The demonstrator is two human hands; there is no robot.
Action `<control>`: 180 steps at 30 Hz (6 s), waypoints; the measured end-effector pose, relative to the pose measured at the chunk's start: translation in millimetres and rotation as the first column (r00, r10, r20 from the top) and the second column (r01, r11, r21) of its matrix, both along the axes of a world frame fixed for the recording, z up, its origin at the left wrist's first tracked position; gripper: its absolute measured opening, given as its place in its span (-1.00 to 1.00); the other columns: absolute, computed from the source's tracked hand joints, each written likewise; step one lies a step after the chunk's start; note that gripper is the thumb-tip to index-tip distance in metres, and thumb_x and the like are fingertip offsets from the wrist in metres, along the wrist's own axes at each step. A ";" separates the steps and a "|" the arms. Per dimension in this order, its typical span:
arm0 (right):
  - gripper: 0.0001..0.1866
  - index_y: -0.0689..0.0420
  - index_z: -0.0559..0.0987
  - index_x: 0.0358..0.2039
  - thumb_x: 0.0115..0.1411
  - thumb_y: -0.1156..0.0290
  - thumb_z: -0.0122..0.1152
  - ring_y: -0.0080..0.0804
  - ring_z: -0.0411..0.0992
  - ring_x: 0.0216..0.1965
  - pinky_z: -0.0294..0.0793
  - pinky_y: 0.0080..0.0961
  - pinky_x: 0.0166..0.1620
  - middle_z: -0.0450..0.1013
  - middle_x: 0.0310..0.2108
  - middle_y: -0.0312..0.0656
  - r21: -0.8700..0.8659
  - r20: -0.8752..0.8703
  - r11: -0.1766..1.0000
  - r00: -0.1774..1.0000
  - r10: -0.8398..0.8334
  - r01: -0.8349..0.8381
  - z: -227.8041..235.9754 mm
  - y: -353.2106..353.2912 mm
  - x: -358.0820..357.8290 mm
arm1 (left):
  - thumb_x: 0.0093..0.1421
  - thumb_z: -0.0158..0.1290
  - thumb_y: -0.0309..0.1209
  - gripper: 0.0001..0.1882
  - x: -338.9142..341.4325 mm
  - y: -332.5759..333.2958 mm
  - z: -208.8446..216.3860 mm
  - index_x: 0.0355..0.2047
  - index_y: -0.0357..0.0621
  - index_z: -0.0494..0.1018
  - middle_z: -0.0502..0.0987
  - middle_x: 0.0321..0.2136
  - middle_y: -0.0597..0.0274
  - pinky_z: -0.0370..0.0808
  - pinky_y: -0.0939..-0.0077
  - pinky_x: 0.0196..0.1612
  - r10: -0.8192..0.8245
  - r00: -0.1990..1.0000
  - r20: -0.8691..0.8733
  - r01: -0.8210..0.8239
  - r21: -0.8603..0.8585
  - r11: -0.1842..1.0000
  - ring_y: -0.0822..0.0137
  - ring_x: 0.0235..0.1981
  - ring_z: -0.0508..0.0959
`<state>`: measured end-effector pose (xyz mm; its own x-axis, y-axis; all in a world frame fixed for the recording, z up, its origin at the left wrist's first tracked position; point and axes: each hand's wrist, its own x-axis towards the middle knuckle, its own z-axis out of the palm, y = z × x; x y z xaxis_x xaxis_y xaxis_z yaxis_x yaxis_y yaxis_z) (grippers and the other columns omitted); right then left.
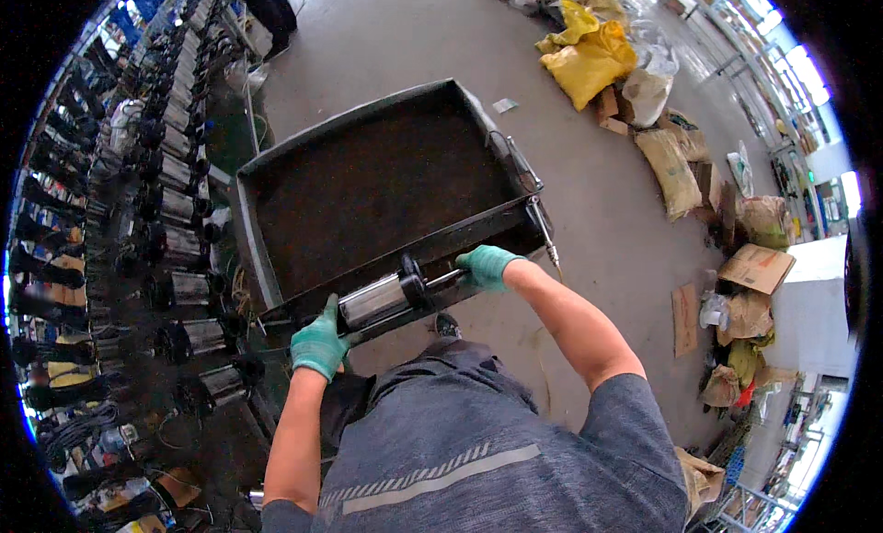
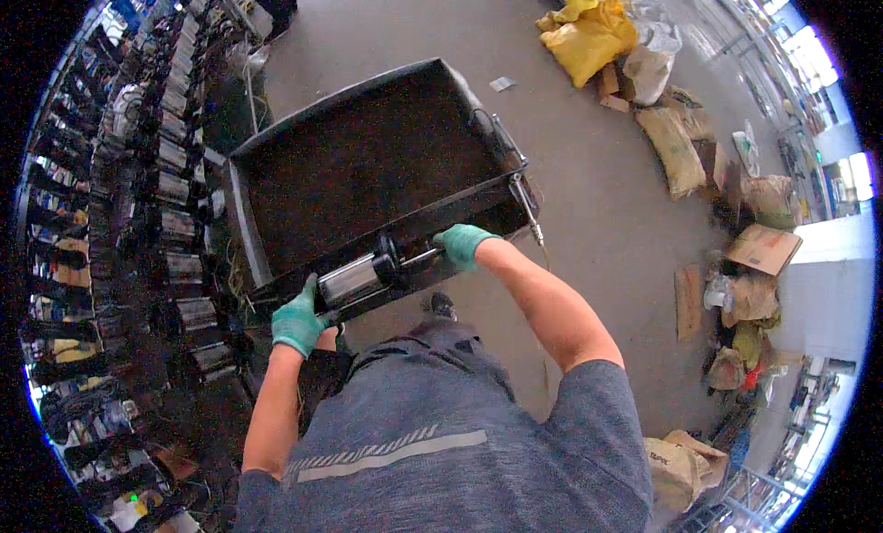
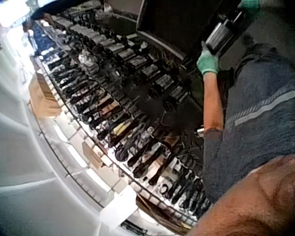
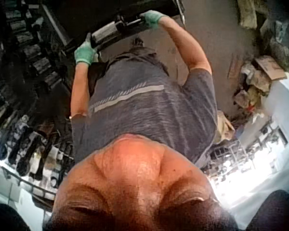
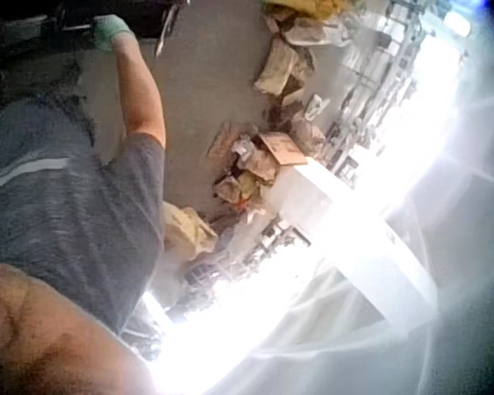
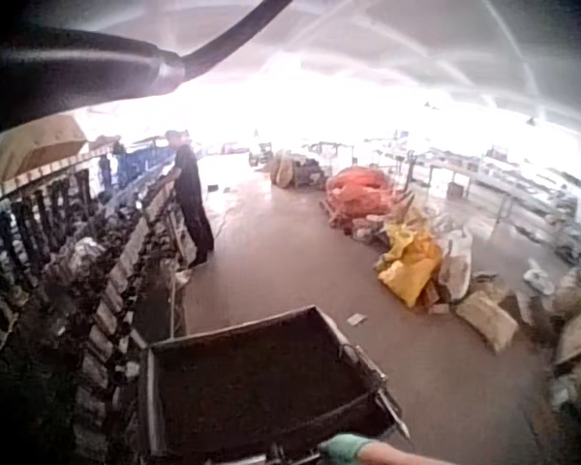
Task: The person repeatedly picks up a cylindrical electrical component from a metal tray, connects it to a power source, and places it back. The person performs this cycle multiple times in a warehouse setting.
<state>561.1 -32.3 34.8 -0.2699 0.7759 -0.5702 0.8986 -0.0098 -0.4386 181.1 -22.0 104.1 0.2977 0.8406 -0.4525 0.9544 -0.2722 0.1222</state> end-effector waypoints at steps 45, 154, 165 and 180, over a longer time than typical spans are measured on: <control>-0.54 0.06 0.46 0.23 0.31 0.49 0.13 -0.44 0.59 -0.17 0.67 -0.36 -0.19 0.56 -0.04 -0.18 -0.395 -0.458 0.907 0.824 -0.333 0.147 -8.1 -4.4 -7.3 | 0.06 0.36 -0.09 0.03 0.5 -4.7 -8.1 0.47 0.13 0.07 0.61 -0.08 -0.19 0.53 0.01 -0.03 0.078 0.993 0.090 -0.077 -0.022 0.997 -0.18 -0.10 0.63; -0.53 0.16 0.47 0.22 0.27 0.53 0.15 -0.35 0.54 -0.05 0.55 -0.41 -0.01 0.58 0.01 -0.13 0.274 -0.542 0.744 0.737 -0.404 0.609 -65.7 -25.4 -8.9 | -0.02 0.36 -0.25 -0.59 -94.6 -33.9 165.3 -0.14 -0.06 0.64 0.63 -0.33 0.12 0.57 0.19 -0.21 -0.046 0.932 0.359 -0.151 0.501 0.852 -0.02 -0.30 0.63; -0.43 0.10 0.41 0.23 0.17 0.65 -0.08 -0.35 0.49 0.02 0.59 -0.42 0.00 0.48 0.05 -0.24 -0.334 -0.691 0.824 0.476 -0.544 0.457 -59.0 -0.8 13.8 | 0.05 0.27 -0.50 -0.73 -188.3 -88.1 228.4 -0.18 -0.09 0.65 0.66 -0.32 0.06 0.59 0.33 -0.14 0.320 0.885 0.337 -0.461 0.722 0.515 0.06 -0.24 0.67; -0.63 0.23 0.52 0.05 0.23 0.51 0.31 -0.43 0.47 -0.01 0.52 -0.47 0.00 0.50 -0.01 -0.16 -0.534 -0.724 0.838 0.571 -0.387 -0.110 82.6 -4.9 -313.4 | 0.23 0.13 -0.48 -0.68 -315.5 -222.9 277.1 0.00 -0.13 0.64 0.69 -0.16 0.24 0.50 0.50 0.00 0.733 0.371 0.570 -0.824 0.566 -0.023 0.47 -0.17 0.60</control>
